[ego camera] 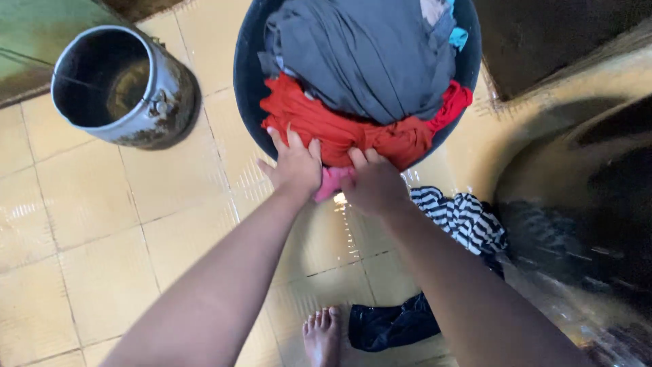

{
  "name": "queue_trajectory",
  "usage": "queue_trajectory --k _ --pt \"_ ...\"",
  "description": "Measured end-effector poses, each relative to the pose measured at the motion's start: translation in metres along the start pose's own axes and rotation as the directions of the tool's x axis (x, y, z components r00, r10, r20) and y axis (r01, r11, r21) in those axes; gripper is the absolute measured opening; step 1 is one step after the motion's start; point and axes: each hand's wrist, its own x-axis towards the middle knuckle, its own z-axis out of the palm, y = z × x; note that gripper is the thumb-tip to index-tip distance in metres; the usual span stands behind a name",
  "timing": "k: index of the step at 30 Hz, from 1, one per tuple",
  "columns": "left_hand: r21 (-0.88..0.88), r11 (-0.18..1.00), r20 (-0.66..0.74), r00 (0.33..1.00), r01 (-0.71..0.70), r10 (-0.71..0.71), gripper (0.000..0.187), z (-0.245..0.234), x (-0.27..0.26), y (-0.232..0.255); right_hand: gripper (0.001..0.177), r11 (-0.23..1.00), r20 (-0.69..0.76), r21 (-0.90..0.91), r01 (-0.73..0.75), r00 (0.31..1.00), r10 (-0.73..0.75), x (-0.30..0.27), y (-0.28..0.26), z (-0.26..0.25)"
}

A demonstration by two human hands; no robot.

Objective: Washing individual items of clothing by hand in a basin of water and rinsing them.

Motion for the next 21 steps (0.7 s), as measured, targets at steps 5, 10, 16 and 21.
queue_trajectory --k 5,10,16,21 --pt "-0.012 0.999 -0.054 0.997 0.05 -0.051 0.067 -0.006 -0.008 0.005 0.047 0.966 -0.318 0.065 0.25 0.923 -0.218 -0.023 0.016 0.006" --pt "0.0 1.0 -0.324 0.946 -0.007 0.007 0.06 -0.012 -0.016 0.002 0.046 0.95 -0.337 -0.062 0.306 0.89 -0.309 -0.084 0.042 -0.021" --pt "-0.31 0.929 -0.54 0.841 -0.201 0.001 0.074 0.006 -0.019 -0.012 0.095 0.713 -0.107 -0.413 -0.566 0.808 0.58 -0.153 0.112 -0.016" --pt "-0.265 0.951 -0.437 0.899 -0.16 0.03 0.075 0.013 -0.029 -0.013 0.065 0.768 0.034 -0.172 -0.617 0.775 0.631 -0.175 0.217 0.037"
